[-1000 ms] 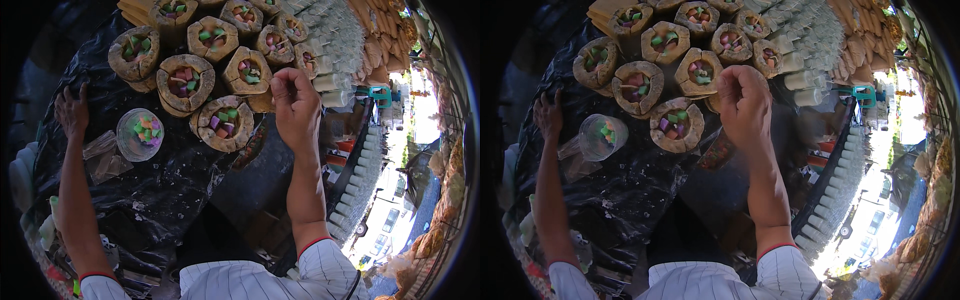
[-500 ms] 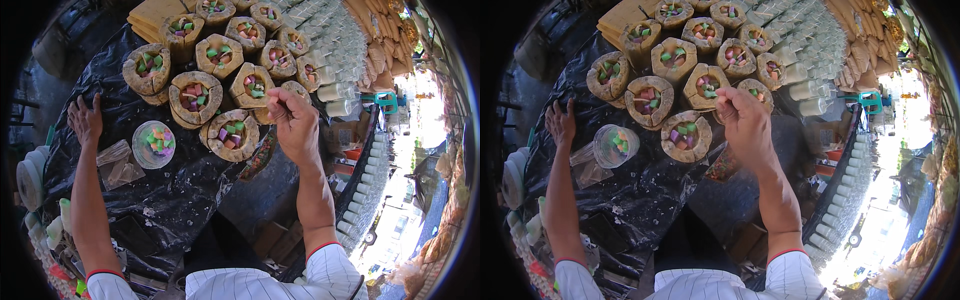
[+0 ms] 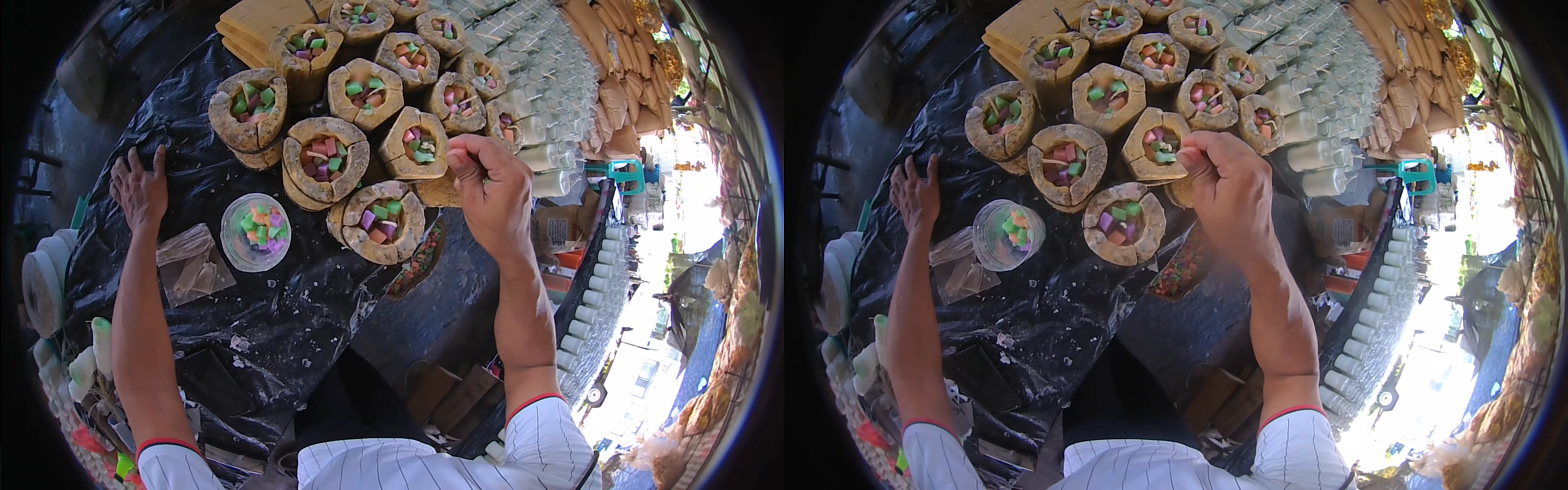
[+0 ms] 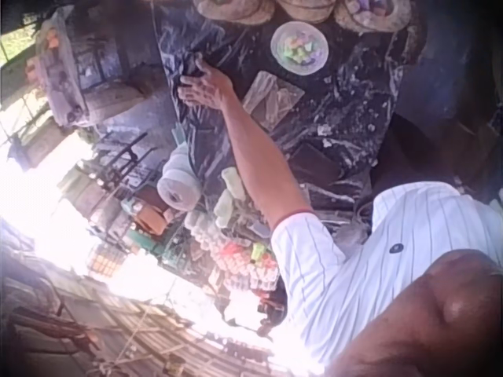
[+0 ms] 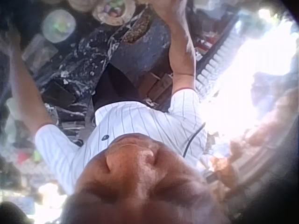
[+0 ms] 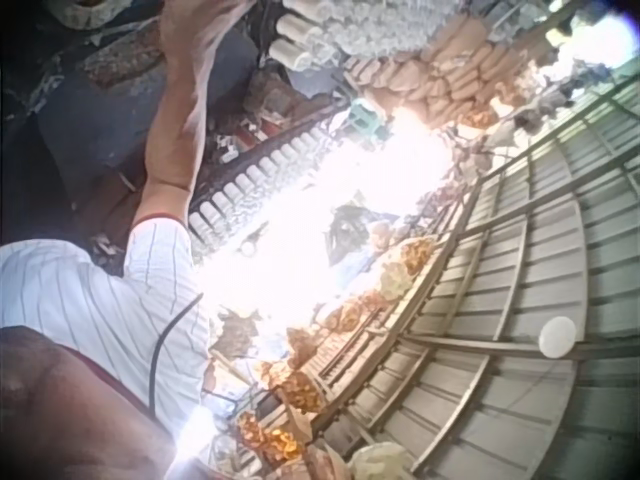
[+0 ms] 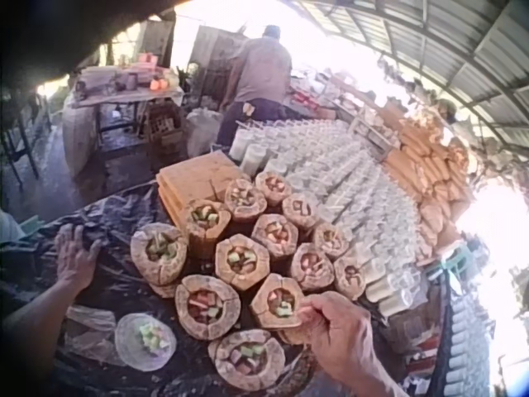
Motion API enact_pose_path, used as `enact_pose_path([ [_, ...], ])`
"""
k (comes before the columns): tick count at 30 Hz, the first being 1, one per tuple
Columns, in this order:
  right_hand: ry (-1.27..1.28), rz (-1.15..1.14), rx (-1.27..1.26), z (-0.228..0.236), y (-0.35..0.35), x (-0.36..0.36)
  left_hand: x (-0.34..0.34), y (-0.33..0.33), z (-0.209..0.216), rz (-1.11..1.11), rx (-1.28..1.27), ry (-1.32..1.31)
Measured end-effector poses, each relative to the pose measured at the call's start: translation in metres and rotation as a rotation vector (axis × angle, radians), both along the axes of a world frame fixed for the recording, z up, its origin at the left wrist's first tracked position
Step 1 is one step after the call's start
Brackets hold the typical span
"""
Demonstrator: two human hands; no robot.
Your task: The person places small colored wax pieces into hollowed coconut shells, then inserts a wick into each shell. The person handles the shells and wicks by hand and arranges the finished units on a table.
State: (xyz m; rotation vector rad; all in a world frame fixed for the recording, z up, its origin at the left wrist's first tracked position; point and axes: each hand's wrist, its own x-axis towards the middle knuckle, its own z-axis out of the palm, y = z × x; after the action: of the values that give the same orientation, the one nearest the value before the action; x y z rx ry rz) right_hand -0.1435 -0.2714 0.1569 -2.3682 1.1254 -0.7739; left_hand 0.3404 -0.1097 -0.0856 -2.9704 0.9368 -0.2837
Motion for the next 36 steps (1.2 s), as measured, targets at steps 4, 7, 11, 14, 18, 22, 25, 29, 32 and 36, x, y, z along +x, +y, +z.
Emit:
enact_pose_path([
  [4,0.05,0.011,-0.013,-0.008,-0.006,-0.006,-0.002,-0.001,0.002,-0.001,0.005,0.001],
  [7,0.009,-0.001,0.036,-0.006,-0.004,-0.004,-0.002,0.0,0.003,-0.006,-0.001,0.001],
  [11,0.108,0.0,-0.025,-0.008,-0.007,-0.009,-0.003,-0.001,0.003,-0.005,-0.005,-0.003],
  [14,0.128,-0.01,-0.043,-0.009,-0.008,-0.011,-0.003,0.0,0.002,-0.002,-0.003,-0.01],
  [18,0.154,-0.021,-0.037,-0.014,-0.01,-0.011,-0.002,-0.001,0.001,0.007,0.009,-0.014],
  [22,0.168,0.024,-0.033,-0.017,-0.01,-0.007,-0.001,0.0,0.002,0.01,0.036,-0.016],
  [25,0.17,0.0,-0.029,-0.012,-0.01,-0.005,-0.001,-0.002,0.0,0.0,0.016,-0.028],
  [29,0.16,0.025,-0.055,-0.012,-0.009,-0.004,-0.002,-0.002,0.002,0.0,0.015,-0.032],
  [32,0.164,-0.015,-0.059,-0.004,-0.006,0.001,-0.002,0.001,0.001,0.003,0.021,-0.037],
  [36,0.156,-0.167,-0.063,0.004,-0.036,-0.013,0.0,0.002,0.002,-0.001,0.039,-0.045],
])
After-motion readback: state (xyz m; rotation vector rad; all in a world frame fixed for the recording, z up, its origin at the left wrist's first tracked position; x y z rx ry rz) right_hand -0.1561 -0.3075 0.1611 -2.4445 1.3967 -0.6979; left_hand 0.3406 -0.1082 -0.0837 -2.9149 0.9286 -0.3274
